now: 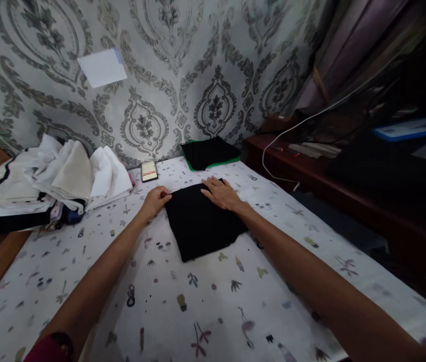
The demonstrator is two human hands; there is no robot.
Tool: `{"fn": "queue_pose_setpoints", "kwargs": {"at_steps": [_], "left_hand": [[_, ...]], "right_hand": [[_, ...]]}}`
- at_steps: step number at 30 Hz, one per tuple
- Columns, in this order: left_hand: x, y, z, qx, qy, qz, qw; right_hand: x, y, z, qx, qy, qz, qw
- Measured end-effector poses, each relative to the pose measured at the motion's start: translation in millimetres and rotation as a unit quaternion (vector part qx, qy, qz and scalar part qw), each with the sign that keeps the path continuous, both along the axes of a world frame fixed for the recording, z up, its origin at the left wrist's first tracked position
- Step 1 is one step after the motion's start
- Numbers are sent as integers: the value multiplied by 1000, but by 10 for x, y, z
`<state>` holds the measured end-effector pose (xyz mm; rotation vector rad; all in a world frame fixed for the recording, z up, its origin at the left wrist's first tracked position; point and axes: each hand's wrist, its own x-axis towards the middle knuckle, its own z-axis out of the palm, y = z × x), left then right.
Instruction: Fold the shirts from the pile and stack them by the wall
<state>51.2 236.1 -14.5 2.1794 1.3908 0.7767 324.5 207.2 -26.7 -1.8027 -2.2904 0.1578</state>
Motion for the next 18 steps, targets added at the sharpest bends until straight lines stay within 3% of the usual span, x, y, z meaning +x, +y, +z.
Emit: {"fn": "queue_pose_setpoints", "kwargs": {"at_steps": [3, 7, 9, 12, 15, 18], "left_hand": [[-17, 7, 80, -13, -32, -27, 999], [3, -33, 161, -84, -135, -115, 980], [14, -18, 176, -100, -137, -146, 975], [6, 50, 165, -58, -61, -147, 986], [-39, 129, 132, 16, 64, -104, 992], [-83, 179, 100, 51, 113, -77, 989]], "right_hand": [[-8, 8, -4, 0, -7, 5, 1000], [-11, 5, 6, -10, -16, 7, 1000], [-7, 4, 11, -12, -14, 8, 1000], [-1, 1, 19, -10, -12, 12, 1000], [0, -10, 31, -9, -16, 16, 1000], [-1, -15, 32, -13, -17, 15, 1000]]}}
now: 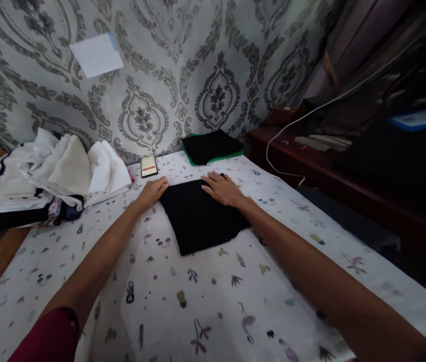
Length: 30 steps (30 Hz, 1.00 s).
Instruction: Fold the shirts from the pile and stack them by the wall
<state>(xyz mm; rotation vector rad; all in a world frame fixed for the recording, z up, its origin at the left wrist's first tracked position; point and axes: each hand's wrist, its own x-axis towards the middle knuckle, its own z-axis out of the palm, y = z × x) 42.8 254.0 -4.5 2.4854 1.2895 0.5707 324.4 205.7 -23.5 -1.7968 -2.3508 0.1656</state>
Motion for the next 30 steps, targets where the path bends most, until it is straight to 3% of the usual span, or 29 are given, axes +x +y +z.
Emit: {"fn": "queue_pose_setpoints", "kwargs": {"at_steps": [4, 8, 10, 12, 14, 17, 24, 30], "left_hand": [[2, -60, 5, 27, 17, 26, 999], [40, -488, 104, 125, 43, 30, 991], [53, -876, 169, 189, 42, -19, 981], [59, -1317, 214, 228, 48, -114, 966], [59, -1716, 228, 293, 95, -206, 929], [57, -2080, 210, 338, 194, -233, 891], [169, -2127, 188, 361, 311, -160, 865], [306, -2203, 237, 258, 374, -124, 882]], "right_hand": [[8, 12, -23, 1, 0, 4, 1000], [10, 18, -38, 7, -6, 14, 1000], [4, 18, -38, 4, -5, 11, 1000], [-2, 19, -40, 2, -4, 5, 1000], [-3, 26, -48, 7, 0, 4, 1000], [6, 41, -71, 14, 7, 10, 1000], [7, 35, -71, 21, 2, 10, 1000], [-15, 25, -38, 12, 6, 6, 1000]]}}
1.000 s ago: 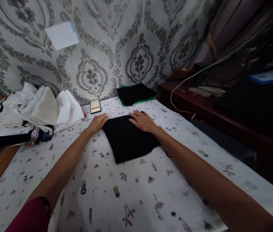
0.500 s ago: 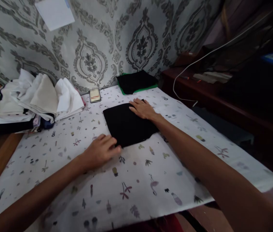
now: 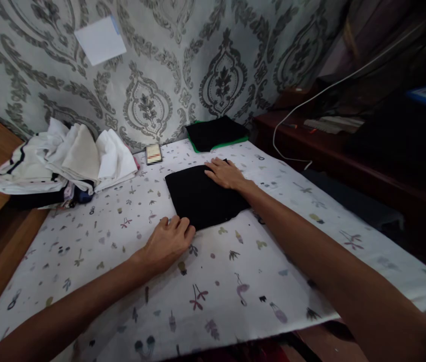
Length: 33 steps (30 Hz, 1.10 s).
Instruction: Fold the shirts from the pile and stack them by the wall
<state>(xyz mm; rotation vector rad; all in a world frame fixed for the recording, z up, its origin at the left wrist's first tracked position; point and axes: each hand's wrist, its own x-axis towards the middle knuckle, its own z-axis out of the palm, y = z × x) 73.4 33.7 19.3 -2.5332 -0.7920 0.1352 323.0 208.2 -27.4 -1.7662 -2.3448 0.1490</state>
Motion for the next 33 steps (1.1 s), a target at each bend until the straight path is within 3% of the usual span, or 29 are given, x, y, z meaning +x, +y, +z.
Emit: {"fn": "queue_pose_setpoints", "kwargs": {"at_steps": [6, 9, 12, 15, 18, 22, 26, 33], "left_hand": [[-139, -87, 77, -68, -27, -11, 997], [-199, 6, 96, -130, -155, -25, 979], [-205, 319, 87, -189, -334, 3, 923], [-154, 798, 10, -219, -459, 55, 859], [-58, 1215, -128, -304, -464, 108, 825], [42, 1467, -280, -360, -354, 151, 850], [52, 1650, -318, -337, -271, 175, 885], [80, 2174, -358, -252, -238, 260, 901]], "right_hand": [[16, 3, 14, -5, -1, -3, 1000], [-50, -58, 120, 3, -9, -24, 1000], [-287, -296, 286, 66, -15, -27, 997], [-634, -706, 354, 106, -2, 92, 990], [-888, -1094, 248, 48, 28, 225, 973], [-932, -1313, 87, 0, 71, 274, 959], [-876, -1328, 107, -20, 78, 284, 955], [-895, -1349, 121, -19, 60, 302, 951]]}}
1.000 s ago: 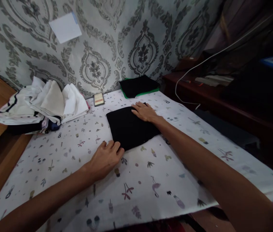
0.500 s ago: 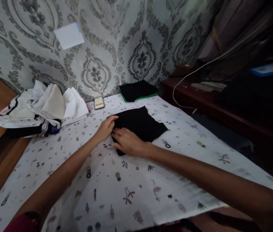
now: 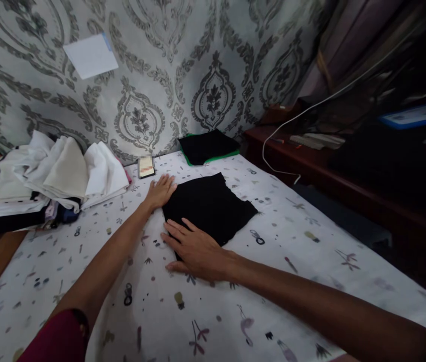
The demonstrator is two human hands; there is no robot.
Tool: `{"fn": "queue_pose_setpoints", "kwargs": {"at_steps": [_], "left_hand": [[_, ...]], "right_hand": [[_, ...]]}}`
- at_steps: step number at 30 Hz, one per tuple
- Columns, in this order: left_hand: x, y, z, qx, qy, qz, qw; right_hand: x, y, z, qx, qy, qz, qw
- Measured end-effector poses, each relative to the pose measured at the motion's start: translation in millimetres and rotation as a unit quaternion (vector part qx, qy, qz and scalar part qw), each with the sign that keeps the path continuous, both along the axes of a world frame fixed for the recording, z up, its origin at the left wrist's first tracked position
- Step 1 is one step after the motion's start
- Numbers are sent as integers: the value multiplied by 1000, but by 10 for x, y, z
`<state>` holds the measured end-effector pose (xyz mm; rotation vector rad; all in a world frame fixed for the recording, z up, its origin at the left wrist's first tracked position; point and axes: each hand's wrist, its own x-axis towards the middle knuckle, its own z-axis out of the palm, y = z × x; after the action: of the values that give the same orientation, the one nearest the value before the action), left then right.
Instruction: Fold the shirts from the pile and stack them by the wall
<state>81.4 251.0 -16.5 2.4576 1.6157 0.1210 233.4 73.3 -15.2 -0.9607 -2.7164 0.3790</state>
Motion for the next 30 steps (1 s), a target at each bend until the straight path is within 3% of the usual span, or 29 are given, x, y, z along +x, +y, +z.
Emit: {"fn": "queue_pose_setpoints", "kwargs": {"at_steps": [4, 8, 11, 13, 15, 18, 20, 24, 30], "left_hand": [[55, 123, 37, 52, -2, 64, 997], [79, 73, 175, 108, -20, 111, 988], [8, -73, 254, 110, -168, 159, 967], [-85, -202, 261, 82, -274, 192, 939], [-183, -323, 243, 35, -319, 214, 923], [-270, -425, 226, -52, -355, 246, 901], [-267, -425, 243, -106, -379, 263, 881], [-183, -352, 303, -193, -404, 288, 847], [-79, -435, 396, -270, -454, 289, 799]], "right_hand": [[1, 8, -14, 5, -2, 1, 1000], [-4, -51, 34, -19, 0, 0, 1000], [53, -32, 117, -47, 43, -11, 998], [176, 116, 197, -40, 107, -53, 992], [377, 398, 281, -13, 159, -134, 978], [738, 955, 349, -19, 95, -305, 948], [939, 1287, 328, -39, 71, -365, 927], [1160, 1669, 199, -83, 56, -411, 906], [1305, 1795, 152, -163, 124, -412, 888]]}}
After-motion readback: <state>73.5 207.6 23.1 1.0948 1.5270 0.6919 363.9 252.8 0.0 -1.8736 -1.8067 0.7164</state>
